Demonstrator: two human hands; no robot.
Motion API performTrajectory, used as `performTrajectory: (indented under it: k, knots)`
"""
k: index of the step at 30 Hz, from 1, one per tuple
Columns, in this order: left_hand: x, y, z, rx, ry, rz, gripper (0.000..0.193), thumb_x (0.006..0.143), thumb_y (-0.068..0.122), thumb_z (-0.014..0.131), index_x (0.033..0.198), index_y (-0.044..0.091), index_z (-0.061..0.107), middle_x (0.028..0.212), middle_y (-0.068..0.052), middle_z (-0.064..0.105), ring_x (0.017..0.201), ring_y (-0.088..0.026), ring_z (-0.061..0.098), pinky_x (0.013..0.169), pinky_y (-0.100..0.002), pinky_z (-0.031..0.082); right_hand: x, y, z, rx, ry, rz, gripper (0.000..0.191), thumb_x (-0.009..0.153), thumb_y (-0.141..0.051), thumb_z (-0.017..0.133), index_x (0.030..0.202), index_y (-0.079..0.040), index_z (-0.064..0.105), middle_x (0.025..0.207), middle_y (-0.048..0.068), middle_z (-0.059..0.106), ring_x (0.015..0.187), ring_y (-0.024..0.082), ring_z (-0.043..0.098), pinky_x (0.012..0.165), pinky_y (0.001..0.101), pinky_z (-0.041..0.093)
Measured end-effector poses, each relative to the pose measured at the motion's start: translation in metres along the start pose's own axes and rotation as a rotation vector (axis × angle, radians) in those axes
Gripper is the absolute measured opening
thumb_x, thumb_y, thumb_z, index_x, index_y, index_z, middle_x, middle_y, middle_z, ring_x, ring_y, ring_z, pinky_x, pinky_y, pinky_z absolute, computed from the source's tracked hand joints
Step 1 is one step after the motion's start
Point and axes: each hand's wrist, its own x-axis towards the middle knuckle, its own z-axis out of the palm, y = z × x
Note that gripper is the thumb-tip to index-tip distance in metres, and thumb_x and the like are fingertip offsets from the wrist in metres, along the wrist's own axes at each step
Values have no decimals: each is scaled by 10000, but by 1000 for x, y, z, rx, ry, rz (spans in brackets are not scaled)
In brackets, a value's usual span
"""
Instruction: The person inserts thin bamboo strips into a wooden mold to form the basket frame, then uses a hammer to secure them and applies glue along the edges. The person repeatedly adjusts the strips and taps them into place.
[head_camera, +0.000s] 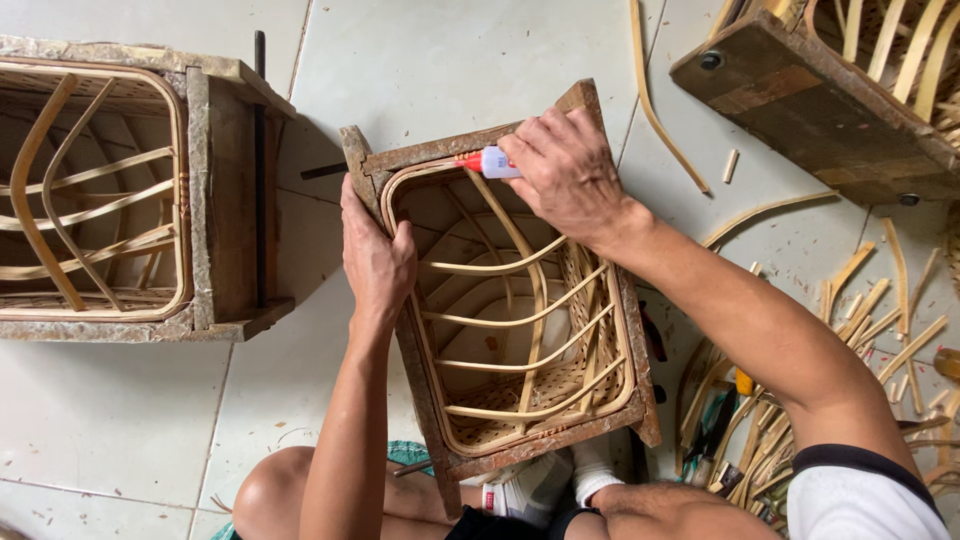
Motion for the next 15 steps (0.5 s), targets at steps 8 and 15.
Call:
performTrajectory:
  k: [8, 15]
  knots:
    - [0, 8, -4, -25, -39, -78, 849, 858, 44, 676, 1577, 33, 227, 1485, -267, 487, 1308, -435, 555, 1067, -489, 463, -15, 17, -23, -16, -33, 66, 396, 838, -219, 893, 1158, -49, 733, 1020, 30, 671, 960, 188, 580, 859, 370, 414]
    - [-1, 8, -4, -16, -28, -46, 848, 865, 36, 676, 1582, 35, 223, 1481, -274, 493, 1305, -439, 557, 1069, -497, 465, -14, 17, -20, -73, -31, 37, 373, 857, -214, 885, 1154, -50, 731, 1011, 24, 666, 966, 188, 576, 892, 364, 422]
